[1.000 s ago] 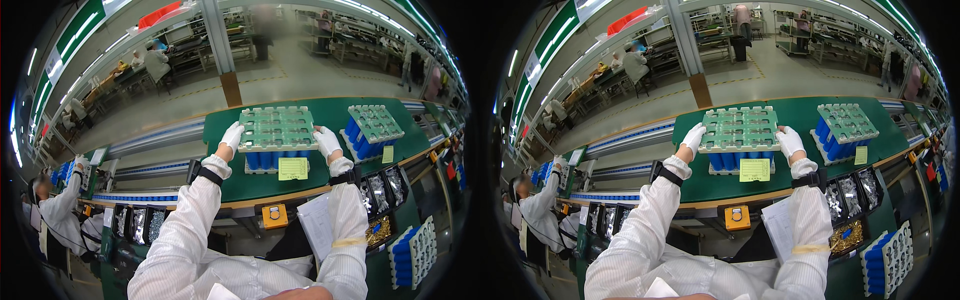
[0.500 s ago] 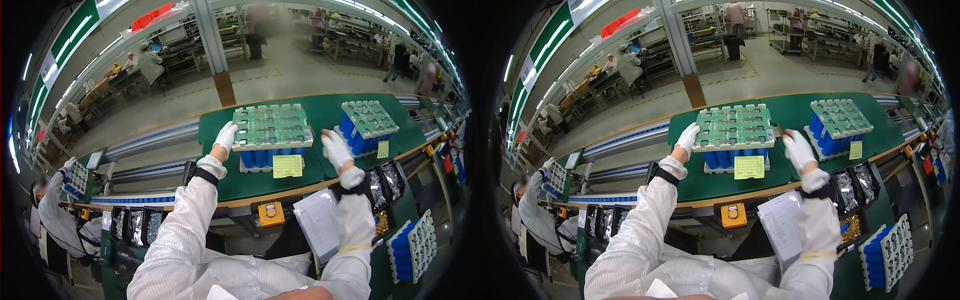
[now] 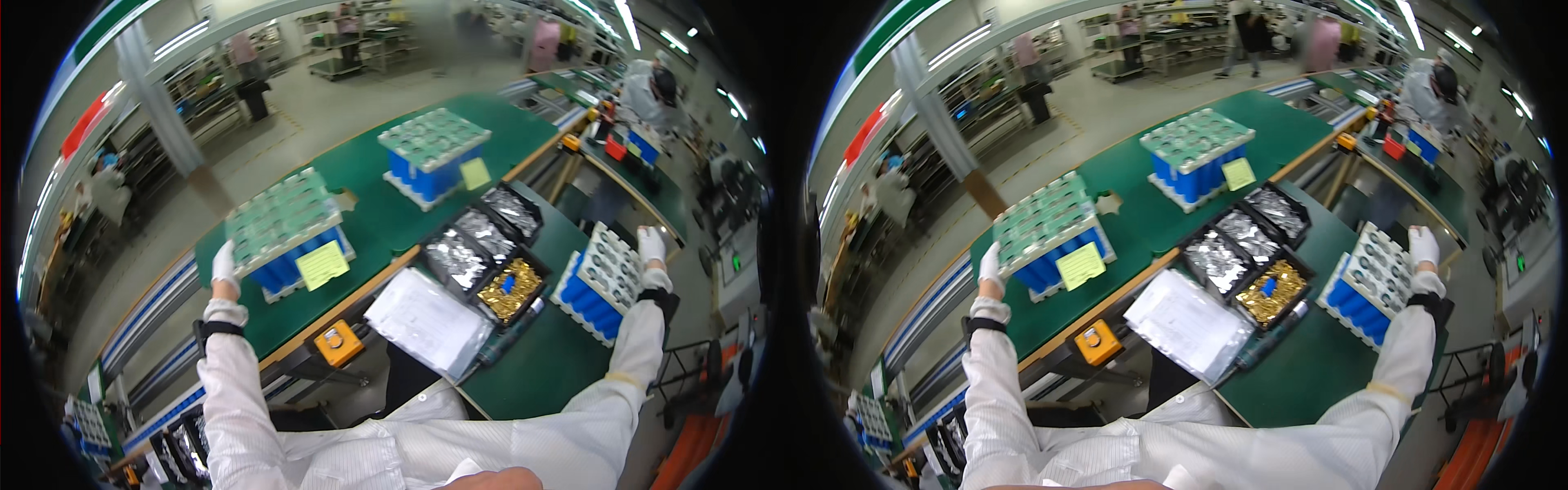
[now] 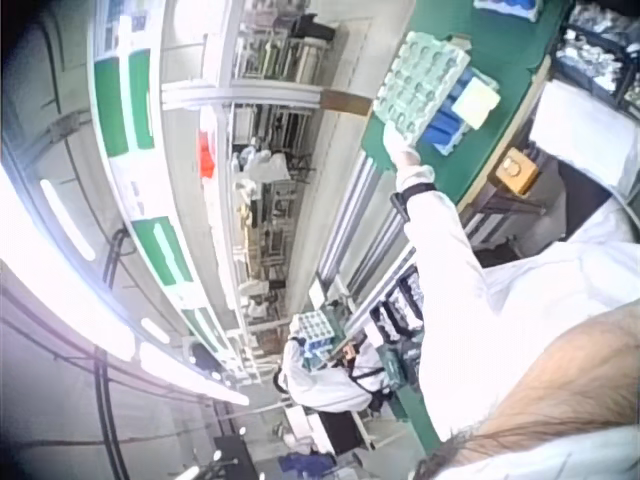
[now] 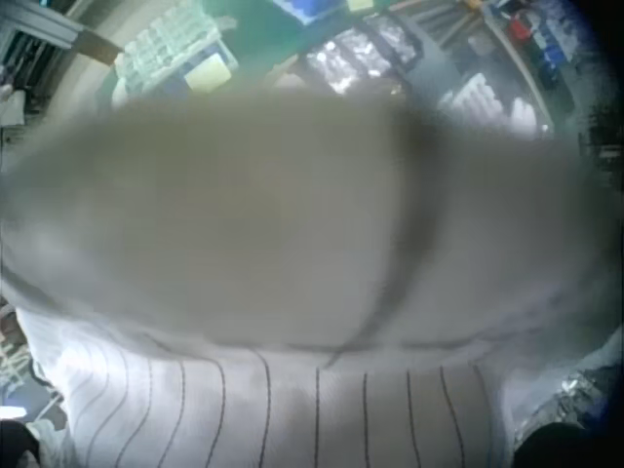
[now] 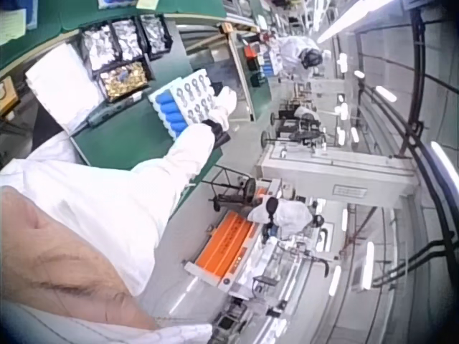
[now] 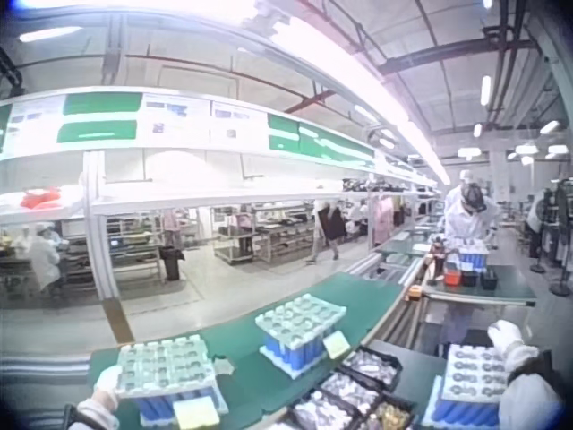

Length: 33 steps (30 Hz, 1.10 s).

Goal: Assembling battery modules by inserting components and securing them with a power tool on a factory assembly line.

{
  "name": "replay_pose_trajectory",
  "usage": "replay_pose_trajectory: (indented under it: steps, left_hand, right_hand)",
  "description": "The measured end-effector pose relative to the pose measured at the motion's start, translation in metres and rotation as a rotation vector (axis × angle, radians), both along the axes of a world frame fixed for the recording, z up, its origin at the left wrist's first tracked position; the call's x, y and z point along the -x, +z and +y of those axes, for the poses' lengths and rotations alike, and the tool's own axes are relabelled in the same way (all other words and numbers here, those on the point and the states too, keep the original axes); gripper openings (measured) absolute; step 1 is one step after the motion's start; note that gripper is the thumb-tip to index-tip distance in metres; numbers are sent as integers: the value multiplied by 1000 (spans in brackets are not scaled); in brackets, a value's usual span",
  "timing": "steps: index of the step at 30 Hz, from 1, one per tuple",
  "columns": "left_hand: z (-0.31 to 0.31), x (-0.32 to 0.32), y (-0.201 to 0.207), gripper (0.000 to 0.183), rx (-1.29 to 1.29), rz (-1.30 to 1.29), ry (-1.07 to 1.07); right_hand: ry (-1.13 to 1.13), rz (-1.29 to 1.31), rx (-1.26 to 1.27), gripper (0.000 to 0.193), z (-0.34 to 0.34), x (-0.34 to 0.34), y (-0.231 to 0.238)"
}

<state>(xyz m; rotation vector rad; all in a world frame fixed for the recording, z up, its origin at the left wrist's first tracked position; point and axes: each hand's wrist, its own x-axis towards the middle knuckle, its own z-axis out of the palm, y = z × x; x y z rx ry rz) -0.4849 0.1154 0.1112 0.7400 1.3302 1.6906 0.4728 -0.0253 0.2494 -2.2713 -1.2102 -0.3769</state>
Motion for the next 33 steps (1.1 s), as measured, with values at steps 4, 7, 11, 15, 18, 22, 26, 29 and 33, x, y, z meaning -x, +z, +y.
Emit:
replay_pose_trajectory:
  steps: [4,7,11,15,18,22,26,29,33]
  left_hand:
    - [-1,-39,14,30,32,-109,-54]
    - [-21,-46,30,29,35,-151,-3]
    - [-26,-36,29,32,49,-142,38]
    - [-20,-44,26,32,25,-177,34]
    - [-17,-44,24,32,41,-192,37]
    - [-15,-47,25,31,0,-211,35]
    - [-16,-38,23,31,-39,-231,45]
    - [-14,-43,23,30,-18,-229,55]
    - [-13,-37,22,29,-53,-205,36]
  right_hand:
    - [-221,63,217,59,-17,-27,-24]
    - [-265,170,406,65,-5,20,-16]
    - [-318,173,369,63,0,45,-10]
    - [-331,108,309,59,-1,27,-15]
    - [-337,116,265,58,-4,32,-13]
    - [-297,-14,192,55,-20,45,-12]
    - [-234,-244,14,50,-46,76,-15]
    - [-213,-435,-155,37,-78,119,-16]
    - [-179,-508,-308,28,-115,172,-21]
